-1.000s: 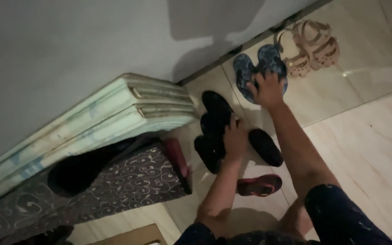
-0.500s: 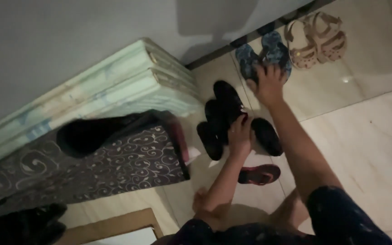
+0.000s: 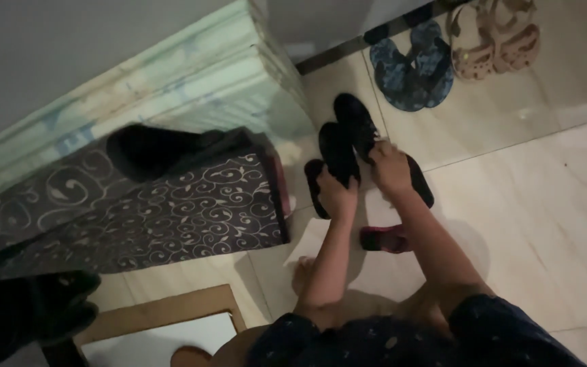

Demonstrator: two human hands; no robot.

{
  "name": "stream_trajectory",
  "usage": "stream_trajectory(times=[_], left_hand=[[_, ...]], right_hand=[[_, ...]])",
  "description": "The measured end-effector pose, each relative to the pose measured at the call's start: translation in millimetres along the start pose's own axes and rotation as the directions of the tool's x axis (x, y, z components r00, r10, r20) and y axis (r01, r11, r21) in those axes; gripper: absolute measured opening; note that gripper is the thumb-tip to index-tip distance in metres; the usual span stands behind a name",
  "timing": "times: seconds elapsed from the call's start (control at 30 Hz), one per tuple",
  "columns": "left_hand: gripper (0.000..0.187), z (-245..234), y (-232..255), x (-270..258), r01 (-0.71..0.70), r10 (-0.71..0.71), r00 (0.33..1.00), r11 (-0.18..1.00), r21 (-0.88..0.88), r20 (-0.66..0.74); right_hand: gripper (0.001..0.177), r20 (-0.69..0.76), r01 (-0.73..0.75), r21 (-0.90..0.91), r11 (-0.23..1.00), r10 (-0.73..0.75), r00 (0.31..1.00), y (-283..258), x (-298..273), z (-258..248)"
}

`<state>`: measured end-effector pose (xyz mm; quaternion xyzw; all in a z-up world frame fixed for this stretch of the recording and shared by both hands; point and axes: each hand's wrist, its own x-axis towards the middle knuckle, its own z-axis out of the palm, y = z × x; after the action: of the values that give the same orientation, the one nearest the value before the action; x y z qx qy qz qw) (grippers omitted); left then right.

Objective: Organize various makeup bottles, a wallet, and a digital scale on a table.

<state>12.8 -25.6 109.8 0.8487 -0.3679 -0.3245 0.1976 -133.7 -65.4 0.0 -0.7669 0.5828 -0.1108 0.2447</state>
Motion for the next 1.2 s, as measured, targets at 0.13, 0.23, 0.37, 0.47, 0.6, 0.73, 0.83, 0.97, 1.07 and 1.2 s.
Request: stream_trajectory(times=[0.13,0.23,0.37,0.47,0.6,0.73,0.83,0.97,1.07,1.2], left_hand=[[0.072,16,-33,15,-0.047,0.047,0.999,0.992,0.113,0.004],[0.070,20,-44,22,-0.031,0.009,0.988,0.989,0.144,0.154],[0.060,46,-74,34,-0.128,0.108,0.987,0.977,0.171,0.121],[0.054,54,-82,37,-0.253,0.247,0.966,0.964,0.080,0.078],[0.058,69,-77,37,-0.241,0.240,0.969,0.970,0.014,0.067],[0.059,63,-66,31,-0.212,0.214,0.964,0.977,-0.024,0.161],[0.059,73,-87,51,-0.349,0.339,0.936,0.930,0.113,0.098],[0.052,43,-63,51,-0.325,0.269,0.936,0.910,0.257,0.228],[0.052,30,-47,42,-0.281,0.210,0.948,0.907,0.313,0.240],[0.047,51,-72,48,-0.299,0.256,0.950,0.911,0.282,0.182]], right_hand=[[0.032,-0.113,-0.009,0.213,0.977,0.033,0.993,-1,-12,-30],[0.039,-0.250,-0.015,0.272,0.962,0.086,0.964,21,-25,-35],[0.048,-0.019,-0.271,0.193,0.943,0.279,0.960,26,-34,-68],[0.050,0.107,-0.387,0.066,0.920,0.379,0.919,24,-45,-67],[0.041,0.163,-0.334,-0.072,0.940,0.342,0.926,20,-58,-31],[0.039,0.248,-0.256,-0.082,0.963,0.268,0.931,-3,-64,-19],[0.033,0.302,-0.210,-0.044,0.977,0.213,0.929,-27,-58,-52],[0.029,0.126,-0.193,-0.042,0.980,0.197,0.972,-37,-43,-80],[0.044,0.005,-0.041,-0.104,0.994,0.041,0.999,-35,-34,-79],[0.045,0.007,0.238,-0.196,0.951,-0.241,0.971,-31,-20,-53]])
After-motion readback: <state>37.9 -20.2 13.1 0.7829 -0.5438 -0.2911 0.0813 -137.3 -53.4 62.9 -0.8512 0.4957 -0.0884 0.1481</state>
